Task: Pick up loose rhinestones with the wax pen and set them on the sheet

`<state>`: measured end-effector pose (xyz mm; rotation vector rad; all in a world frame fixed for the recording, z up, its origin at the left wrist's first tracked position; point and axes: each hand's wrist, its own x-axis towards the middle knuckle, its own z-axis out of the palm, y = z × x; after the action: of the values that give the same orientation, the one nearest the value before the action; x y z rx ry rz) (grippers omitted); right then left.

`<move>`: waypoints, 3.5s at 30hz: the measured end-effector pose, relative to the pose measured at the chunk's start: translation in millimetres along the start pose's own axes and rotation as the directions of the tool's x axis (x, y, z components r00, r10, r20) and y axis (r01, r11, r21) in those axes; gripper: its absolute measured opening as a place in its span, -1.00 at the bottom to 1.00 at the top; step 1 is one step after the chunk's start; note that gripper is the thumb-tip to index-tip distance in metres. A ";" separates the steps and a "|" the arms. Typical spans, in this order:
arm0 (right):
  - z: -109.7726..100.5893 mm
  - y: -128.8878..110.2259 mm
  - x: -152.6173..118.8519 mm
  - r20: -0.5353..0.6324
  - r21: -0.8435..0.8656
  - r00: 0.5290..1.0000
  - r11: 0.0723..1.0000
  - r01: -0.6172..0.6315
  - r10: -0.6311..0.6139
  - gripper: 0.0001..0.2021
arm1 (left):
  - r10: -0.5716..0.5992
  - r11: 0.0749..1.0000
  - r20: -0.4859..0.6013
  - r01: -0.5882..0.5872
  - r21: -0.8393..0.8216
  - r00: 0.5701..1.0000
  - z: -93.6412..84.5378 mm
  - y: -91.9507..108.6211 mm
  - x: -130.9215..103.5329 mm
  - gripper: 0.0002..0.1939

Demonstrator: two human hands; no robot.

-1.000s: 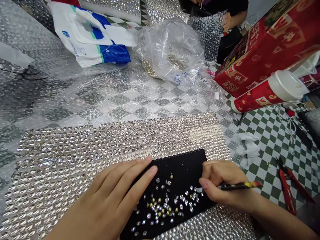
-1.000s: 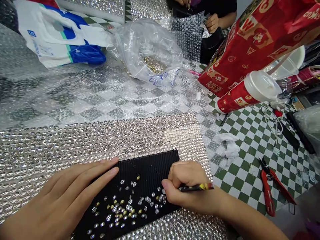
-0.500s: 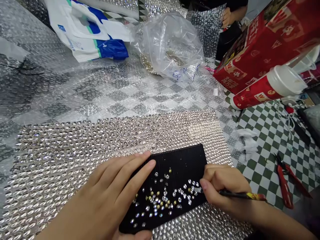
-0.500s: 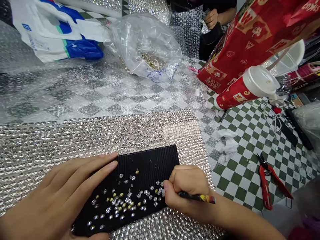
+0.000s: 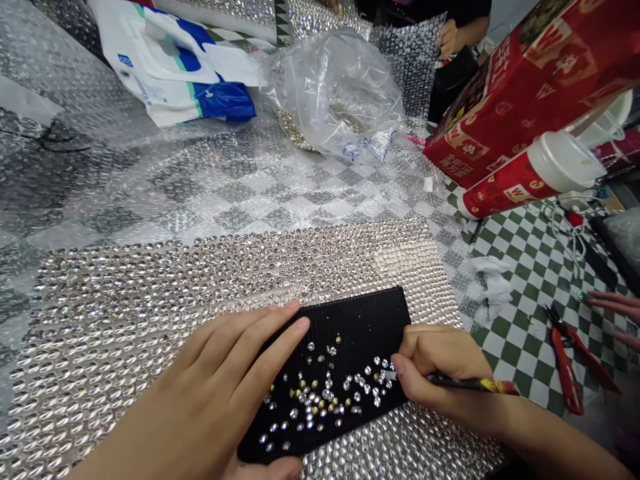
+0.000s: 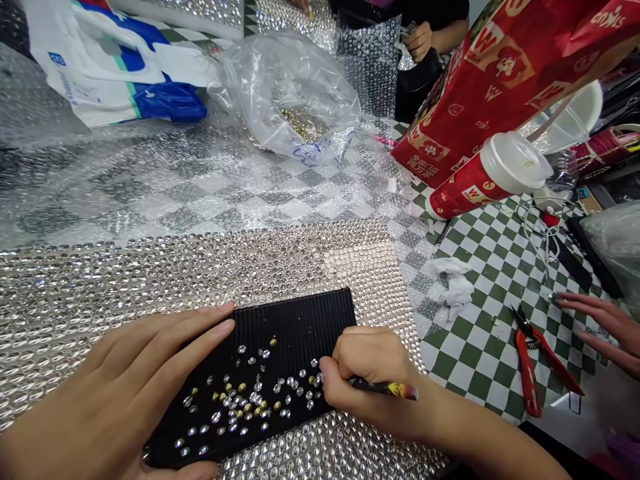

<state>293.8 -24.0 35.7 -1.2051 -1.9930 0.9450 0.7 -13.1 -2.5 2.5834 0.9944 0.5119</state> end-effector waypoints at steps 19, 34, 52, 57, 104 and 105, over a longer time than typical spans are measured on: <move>-32.6 21.5 80.7 -0.449 0.000 0.892 0.999 -0.048 0.043 -0.64 | 0.110 0.989 0.013 -0.111 0.099 0.994 -5.1 -9.4 1.8 -0.10; -13.7 46.9 85.6 -0.408 -0.305 0.889 0.949 0.081 -0.207 -0.55 | 0.175 0.981 -0.031 -0.171 0.089 0.984 -0.2 -15.9 0.2 -0.18; -14.2 52.8 87.4 -0.342 -0.322 0.889 0.927 0.194 -0.305 -0.56 | 0.159 0.982 -0.062 -0.152 0.109 0.985 1.5 -13.2 2.1 -0.16; -16.9 45.3 82.5 -0.439 -0.261 0.846 0.944 0.200 -0.301 -0.56 | 0.136 0.986 -0.025 -0.133 0.105 0.990 -0.4 -10.5 1.3 -0.13; -9.2 12.7 32.9 -0.203 0.169 0.978 0.983 0.074 -0.039 -0.60 | 0.091 0.993 0.017 -0.092 0.073 0.996 -5.5 -9.2 -1.8 -0.04; -11.4 15.9 42.4 -0.255 0.144 0.967 0.988 0.062 -0.023 -0.59 | 0.092 0.993 0.015 -0.093 0.076 0.996 -5.4 -9.1 -1.1 -0.03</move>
<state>293.6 22.7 34.8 -1.1328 -1.7080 0.8578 -7.6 -6.6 -1.7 2.7079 0.9107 0.4910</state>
